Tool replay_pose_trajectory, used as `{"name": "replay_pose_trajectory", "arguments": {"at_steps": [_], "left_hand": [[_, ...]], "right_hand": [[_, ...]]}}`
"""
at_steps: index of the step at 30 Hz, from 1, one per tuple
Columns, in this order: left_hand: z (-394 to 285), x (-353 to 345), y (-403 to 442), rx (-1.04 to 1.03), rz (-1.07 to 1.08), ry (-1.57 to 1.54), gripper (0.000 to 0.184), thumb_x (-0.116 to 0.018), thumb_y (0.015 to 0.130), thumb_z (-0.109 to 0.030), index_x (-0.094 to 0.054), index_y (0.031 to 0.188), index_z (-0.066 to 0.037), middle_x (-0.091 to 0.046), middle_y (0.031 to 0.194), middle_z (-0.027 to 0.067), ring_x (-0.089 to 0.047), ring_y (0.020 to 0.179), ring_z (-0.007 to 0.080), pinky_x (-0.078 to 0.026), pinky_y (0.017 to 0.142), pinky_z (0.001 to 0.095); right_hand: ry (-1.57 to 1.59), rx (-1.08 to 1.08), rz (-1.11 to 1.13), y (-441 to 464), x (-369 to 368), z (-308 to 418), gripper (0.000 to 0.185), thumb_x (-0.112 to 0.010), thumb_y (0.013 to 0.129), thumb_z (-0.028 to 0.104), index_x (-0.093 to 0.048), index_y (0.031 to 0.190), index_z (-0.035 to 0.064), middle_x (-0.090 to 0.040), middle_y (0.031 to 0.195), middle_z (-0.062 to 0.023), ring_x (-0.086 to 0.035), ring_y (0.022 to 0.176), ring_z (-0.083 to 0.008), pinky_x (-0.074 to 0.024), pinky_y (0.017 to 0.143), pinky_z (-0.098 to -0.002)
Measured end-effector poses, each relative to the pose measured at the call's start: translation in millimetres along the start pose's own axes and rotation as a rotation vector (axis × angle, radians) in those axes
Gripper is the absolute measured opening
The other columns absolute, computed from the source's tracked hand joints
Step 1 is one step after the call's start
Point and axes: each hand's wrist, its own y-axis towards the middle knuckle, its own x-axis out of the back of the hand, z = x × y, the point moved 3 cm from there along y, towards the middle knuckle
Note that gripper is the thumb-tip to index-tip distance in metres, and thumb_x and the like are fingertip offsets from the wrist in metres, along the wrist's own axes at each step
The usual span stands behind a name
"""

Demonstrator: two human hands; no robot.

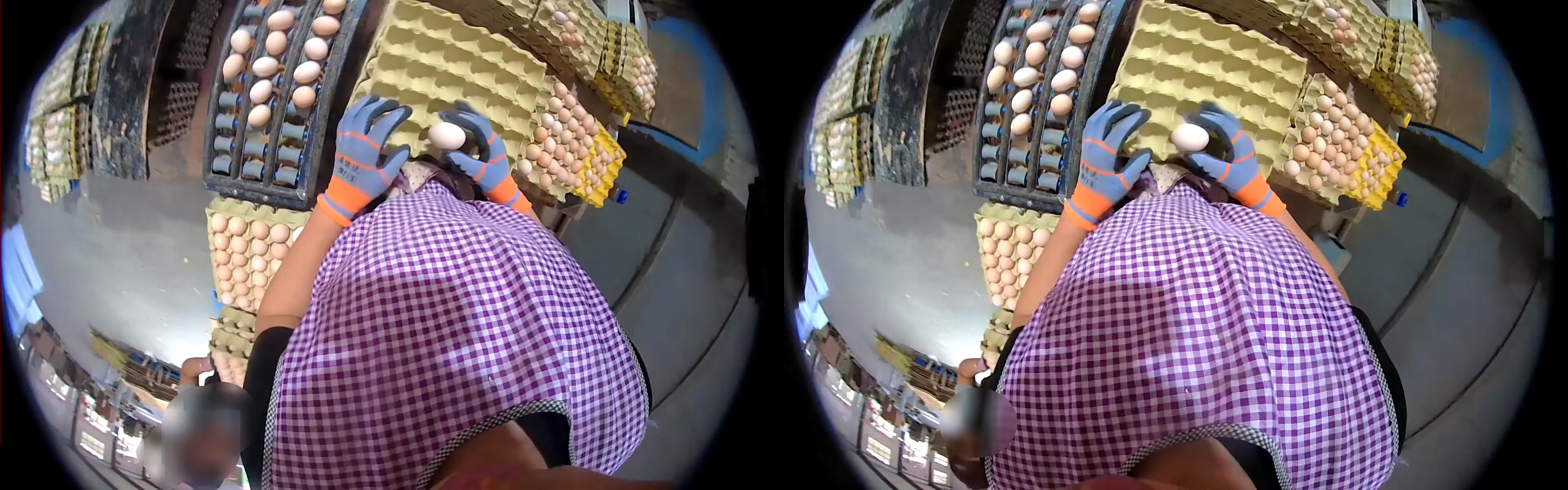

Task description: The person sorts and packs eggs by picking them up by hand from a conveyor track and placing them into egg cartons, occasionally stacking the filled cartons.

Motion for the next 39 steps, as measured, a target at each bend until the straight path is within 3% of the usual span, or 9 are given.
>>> {"name": "replay_pose_trajectory", "arguments": {"at_steps": [9, 16, 19, 25, 27, 33, 36, 37, 39], "left_hand": [[-30, -8, 23, -0.084, 0.105, -0.233, 0.054, -0.079, 0.078, -0.009, -0.061, 0.128, -0.003, -0.060, 0.127, 0.0189, -0.059, 0.117, 0.0351, -0.048, 0.099, 0.0389], [110, 89, 75, 0.240, -0.362, -0.045, 0.047, -0.070, 0.086, -0.012, -0.057, 0.130, 0.000, -0.066, 0.118, 0.0152, -0.063, 0.109, 0.0272, -0.051, 0.095, 0.0375], [238, 115, 129, 0.206, -0.327, 0.405, 0.045, -0.071, 0.081, -0.015, -0.062, 0.125, -0.007, -0.065, 0.119, 0.0190, -0.061, 0.111, 0.0373, -0.049, 0.096, 0.0412], [378, 105, 236, 0.089, -0.004, 0.310, 0.053, -0.068, 0.079, -0.009, -0.059, 0.132, -0.011, -0.063, 0.124, 0.0176, -0.061, 0.115, 0.0308, -0.048, 0.100, 0.0369], [364, 96, 243, 0.192, 0.020, 0.628, 0.045, -0.065, 0.077, -0.012, -0.066, 0.122, -0.016, -0.060, 0.132, 0.0142, -0.055, 0.125, 0.0332, -0.045, 0.105, 0.0395], [270, 79, 202, 0.120, -0.463, 0.407, 0.056, -0.063, 0.080, -0.016, -0.054, 0.135, -0.010, -0.052, 0.136, 0.0219, -0.051, 0.121, 0.0413, -0.042, 0.103, 0.0510], [180, 27, 140, 0.228, -0.161, -0.392, 0.043, -0.063, 0.093, -0.026, -0.058, 0.129, -0.003, -0.060, 0.110, 0.0146, -0.057, 0.097, 0.0227, -0.047, 0.089, 0.0415], [136, 19, 119, 0.385, 0.037, -0.303, 0.048, -0.063, 0.095, -0.027, -0.052, 0.135, -0.003, -0.058, 0.122, 0.0158, -0.057, 0.109, 0.0223, -0.048, 0.094, 0.0382], [96, -15, 85, 0.074, -0.054, -0.231, 0.064, -0.067, 0.090, -0.015, -0.038, 0.145, -0.001, -0.052, 0.136, 0.0176, -0.053, 0.122, 0.0245, -0.047, 0.100, 0.0350]], "right_hand": [[0.720, -0.068, 0.022, 11, -15, -1, 0.048, -0.069, 0.088, 0.012, -0.054, 0.132, 0.0010, -0.059, 0.125, -0.0082, -0.058, 0.115, -0.0185, -0.0486, 0.101, -0.0337], [0.093, -0.021, -0.162, 19, 8, 12, 0.044, -0.063, 0.092, 0.008, -0.053, 0.135, 0.0034, -0.060, 0.128, -0.0097, -0.062, 0.112, -0.0196, -0.0498, 0.097, -0.0323], [-0.232, 0.090, -0.158, 10, 10, 23, 0.046, -0.067, 0.088, 0.015, -0.056, 0.132, 0.0040, -0.058, 0.129, -0.0164, -0.060, 0.115, -0.0330, -0.0469, 0.100, -0.0406], [-0.647, 0.032, -0.173, -13, 14, 27, 0.048, -0.069, 0.084, 0.024, -0.059, 0.128, 0.0074, -0.057, 0.129, -0.0170, -0.052, 0.122, -0.0372, -0.0395, 0.106, -0.0464], [-0.776, 0.007, -0.164, -21, 15, 37, 0.050, -0.071, 0.083, 0.027, -0.060, 0.128, 0.0088, -0.056, 0.131, -0.0169, -0.050, 0.124, -0.0375, -0.0379, 0.107, -0.0477], [-1.074, -0.233, 0.080, -20, -16, 25, 0.071, -0.082, 0.071, 0.036, -0.057, 0.136, 0.0217, -0.042, 0.148, -0.0175, -0.038, 0.137, -0.0355, -0.0268, 0.115, -0.0530], [-1.052, -0.241, -0.011, -23, -17, 21, 0.070, -0.083, 0.070, 0.033, -0.057, 0.134, 0.0223, -0.040, 0.150, -0.0182, -0.037, 0.138, -0.0355, -0.0260, 0.116, -0.0540], [-0.995, -0.223, -0.049, -24, -15, 25, 0.070, -0.083, 0.069, 0.032, -0.058, 0.133, 0.0219, -0.040, 0.150, -0.0183, -0.037, 0.139, -0.0356, -0.0257, 0.117, -0.0537], [-1.062, -0.141, 0.008, -18, 0, 43, 0.051, -0.080, 0.069, 0.023, -0.065, 0.117, 0.0218, -0.055, 0.136, -0.0070, -0.047, 0.130, -0.0310, -0.0264, 0.116, -0.0570]]}}
